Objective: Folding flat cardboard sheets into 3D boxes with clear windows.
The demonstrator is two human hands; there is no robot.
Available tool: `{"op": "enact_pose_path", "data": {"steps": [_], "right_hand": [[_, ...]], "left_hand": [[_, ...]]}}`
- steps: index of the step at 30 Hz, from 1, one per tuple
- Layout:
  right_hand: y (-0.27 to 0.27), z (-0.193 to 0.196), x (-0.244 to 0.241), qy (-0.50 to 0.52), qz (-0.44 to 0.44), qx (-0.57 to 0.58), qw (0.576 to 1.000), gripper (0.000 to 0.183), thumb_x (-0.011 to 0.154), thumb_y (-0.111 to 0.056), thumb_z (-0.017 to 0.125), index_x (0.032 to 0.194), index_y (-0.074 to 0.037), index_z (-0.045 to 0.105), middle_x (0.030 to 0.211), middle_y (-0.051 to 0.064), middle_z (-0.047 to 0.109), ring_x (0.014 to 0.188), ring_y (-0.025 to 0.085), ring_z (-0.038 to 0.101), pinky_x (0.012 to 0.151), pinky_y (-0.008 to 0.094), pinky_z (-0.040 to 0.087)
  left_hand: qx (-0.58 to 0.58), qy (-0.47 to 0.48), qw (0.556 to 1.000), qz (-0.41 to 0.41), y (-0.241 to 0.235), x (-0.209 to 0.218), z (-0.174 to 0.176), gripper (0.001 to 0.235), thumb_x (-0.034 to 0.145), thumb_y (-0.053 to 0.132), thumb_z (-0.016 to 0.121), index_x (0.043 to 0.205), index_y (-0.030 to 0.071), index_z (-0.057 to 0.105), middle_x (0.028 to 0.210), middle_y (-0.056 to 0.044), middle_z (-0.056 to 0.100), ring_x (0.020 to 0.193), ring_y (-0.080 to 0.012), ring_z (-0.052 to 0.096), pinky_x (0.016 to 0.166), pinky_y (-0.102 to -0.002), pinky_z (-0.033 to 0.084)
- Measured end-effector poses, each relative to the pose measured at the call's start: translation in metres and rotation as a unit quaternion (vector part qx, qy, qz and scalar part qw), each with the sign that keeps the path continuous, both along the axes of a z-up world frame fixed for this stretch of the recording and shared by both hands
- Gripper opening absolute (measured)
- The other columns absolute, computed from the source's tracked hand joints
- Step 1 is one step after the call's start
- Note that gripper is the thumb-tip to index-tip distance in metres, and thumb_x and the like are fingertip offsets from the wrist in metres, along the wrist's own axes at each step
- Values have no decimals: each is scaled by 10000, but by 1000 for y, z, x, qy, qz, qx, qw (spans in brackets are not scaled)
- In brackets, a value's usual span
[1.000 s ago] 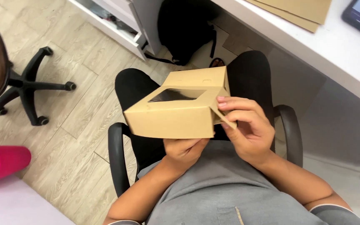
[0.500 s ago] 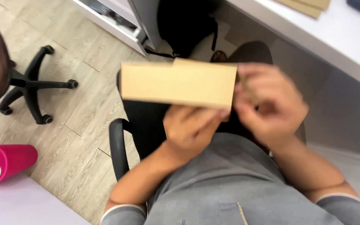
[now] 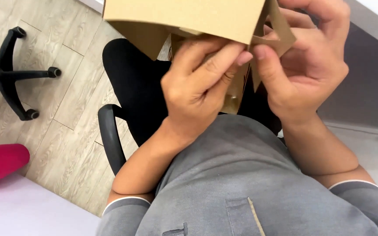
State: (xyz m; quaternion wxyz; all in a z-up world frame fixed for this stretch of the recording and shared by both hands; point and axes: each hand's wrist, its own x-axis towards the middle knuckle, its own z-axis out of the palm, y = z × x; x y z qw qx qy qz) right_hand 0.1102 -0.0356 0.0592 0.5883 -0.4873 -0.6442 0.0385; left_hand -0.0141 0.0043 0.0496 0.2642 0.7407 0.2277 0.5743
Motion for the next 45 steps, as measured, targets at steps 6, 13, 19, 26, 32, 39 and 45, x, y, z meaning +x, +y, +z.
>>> {"op": "enact_pose_path", "data": {"steps": [6,13,19,26,32,39,45], "right_hand": [[0,2,-1,-1,36,12,999,73,887,-5,525,914,62,515,1065,223,416,1039,309,466,873,416,506],[-9,5,-12,1,5,2,1000,85,876,-34,526,839,39,506,1024,220,479,995,288,484,890,370,427],[-20,6,-21,-14,28,-7,999,80,867,-18,514,889,59,517,1037,224,419,1016,322,469,834,418,565],[-24,9,-22,-60,-8,-21,998,74,835,-1,556,851,71,549,1025,240,471,979,322,510,830,385,542],[-27,0,-17,19,21,-17,999,83,848,-24,515,857,57,531,1051,207,423,1045,348,495,864,409,548],[-29,-4,-15,20,-14,34,999,73,847,-59,514,854,14,508,1013,203,460,980,299,525,817,329,518],[-34,-1,-13,-8,-56,4,998,86,832,-12,522,829,70,546,1003,225,450,962,342,532,818,375,543]], "left_hand": [[15,-33,999,-13,0,6,-11,130,846,17,592,971,13,558,865,-110,557,697,-179,568,620,-247,508],[32,-17,999,17,-8,-1,-26,171,800,43,662,955,46,592,856,-107,570,715,-186,603,652,-258,520],[53,-74,996,-20,-6,-6,-32,63,791,32,611,848,12,592,810,-127,540,667,-203,566,569,-251,484],[64,-95,993,-35,-3,-5,-43,99,793,50,624,890,60,605,851,-123,549,748,-226,585,647,-279,507],[57,-91,991,-77,-3,-2,-45,131,769,86,664,891,105,619,808,-74,555,696,-173,578,636,-248,498],[103,-84,985,-113,-2,-1,-38,150,731,62,688,848,33,598,759,-98,603,656,-200,598,612,-274,503],[55,-106,984,-131,-4,9,-47,83,777,50,634,857,46,614,817,-106,565,690,-208,555,601,-274,455]]}}
